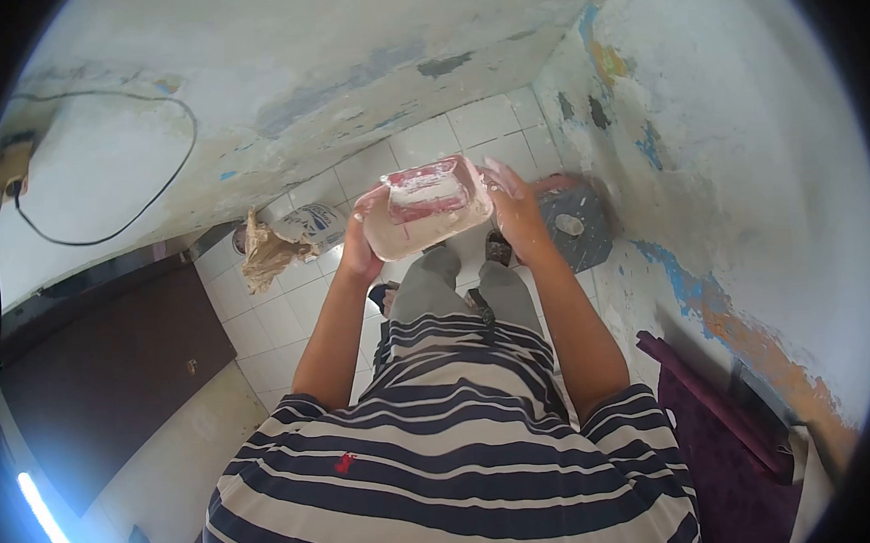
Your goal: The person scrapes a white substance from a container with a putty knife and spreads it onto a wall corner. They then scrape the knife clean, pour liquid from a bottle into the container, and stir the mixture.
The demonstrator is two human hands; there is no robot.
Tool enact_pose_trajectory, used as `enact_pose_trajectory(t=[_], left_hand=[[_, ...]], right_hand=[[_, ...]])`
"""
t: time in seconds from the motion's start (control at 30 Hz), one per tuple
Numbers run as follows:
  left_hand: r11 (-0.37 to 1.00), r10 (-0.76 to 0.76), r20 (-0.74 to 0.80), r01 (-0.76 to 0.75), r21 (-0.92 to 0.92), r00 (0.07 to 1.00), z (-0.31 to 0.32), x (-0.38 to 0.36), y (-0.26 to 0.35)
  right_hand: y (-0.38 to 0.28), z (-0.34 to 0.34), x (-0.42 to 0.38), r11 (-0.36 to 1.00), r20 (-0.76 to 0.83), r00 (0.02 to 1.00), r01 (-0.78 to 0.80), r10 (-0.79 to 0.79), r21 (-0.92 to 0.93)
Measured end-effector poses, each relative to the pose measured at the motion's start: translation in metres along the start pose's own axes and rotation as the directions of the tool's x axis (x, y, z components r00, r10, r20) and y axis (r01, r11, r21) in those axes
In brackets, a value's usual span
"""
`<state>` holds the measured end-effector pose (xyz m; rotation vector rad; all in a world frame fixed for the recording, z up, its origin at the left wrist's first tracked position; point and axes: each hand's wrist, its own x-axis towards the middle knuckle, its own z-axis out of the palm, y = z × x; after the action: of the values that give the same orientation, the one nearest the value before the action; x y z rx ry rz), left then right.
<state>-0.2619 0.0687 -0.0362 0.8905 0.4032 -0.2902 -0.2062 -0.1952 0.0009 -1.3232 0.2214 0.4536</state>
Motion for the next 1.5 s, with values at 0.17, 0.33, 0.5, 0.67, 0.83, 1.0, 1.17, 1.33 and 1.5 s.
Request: enact_pose_trajectory(t=[0.17, 0.33, 0.5, 0.67, 0.83, 1.0, 1.17, 1.33, 1.5], left_hand=[[0.995, 0.012, 0.013, -0.011, -0.096, 1.0, 0.02, 0.016, -0.052], [0.996, -0.026, -0.148, 0.013, -0.089, 0.989, 0.032, 0.028, -0.089], [0.997, -0.056, -0.139, 0.063, 0.045, 0.989, 0.017, 0.038, -0.139], [0.993, -0.114, -0.144, 0.115, 0.0, 0.983, 0.023, 0.065, -0.179], [0.994, -0.103, -0.2, 0.108, 0.013, 0.974, 0.024, 0.094, -0.22], [0.997, -0.065, -0.162, 0.073, 0.04, 0.985, 0.02, 0.117, -0.242], [0.993, -0.112, -0.127, 0.116, 0.02, 0.986, 0.025, 0.129, -0.238], [0.999, -0.044, -0.148, 0.048, 0.024, 0.988, 0.048, 0.127, -0.218], [0.999, 0.045, -0.158, -0.048, -0.017, 0.986, 0.07, 0.128, -0.197]], right_hand=[[0.083, -0.069, -0.006, 0.997, 0.033, 0.998, -0.046, 0.044, 0.058], [0.105, -0.096, -0.033, 0.936, -0.046, 0.991, 0.105, -0.128, -0.335], [0.159, -0.168, -0.044, 0.975, -0.233, 0.972, -0.031, -0.021, -0.218], [0.248, -0.259, -0.047, 0.877, -0.662, 0.746, -0.268, -0.073, -0.399], [0.282, -0.305, -0.025, 0.602, -0.486, 0.843, -0.268, -0.232, -0.752], [0.308, -0.315, 0.007, 0.585, -0.325, 0.908, -0.116, -0.265, -0.803], [0.315, -0.305, 0.014, 0.735, -0.458, 0.879, -0.223, -0.132, -0.64], [0.246, -0.279, 0.027, 0.782, -0.5, 0.77, -0.002, -0.396, -0.623], [0.122, -0.254, 0.034, 0.721, -0.351, 0.742, 0.251, -0.572, -0.646]])
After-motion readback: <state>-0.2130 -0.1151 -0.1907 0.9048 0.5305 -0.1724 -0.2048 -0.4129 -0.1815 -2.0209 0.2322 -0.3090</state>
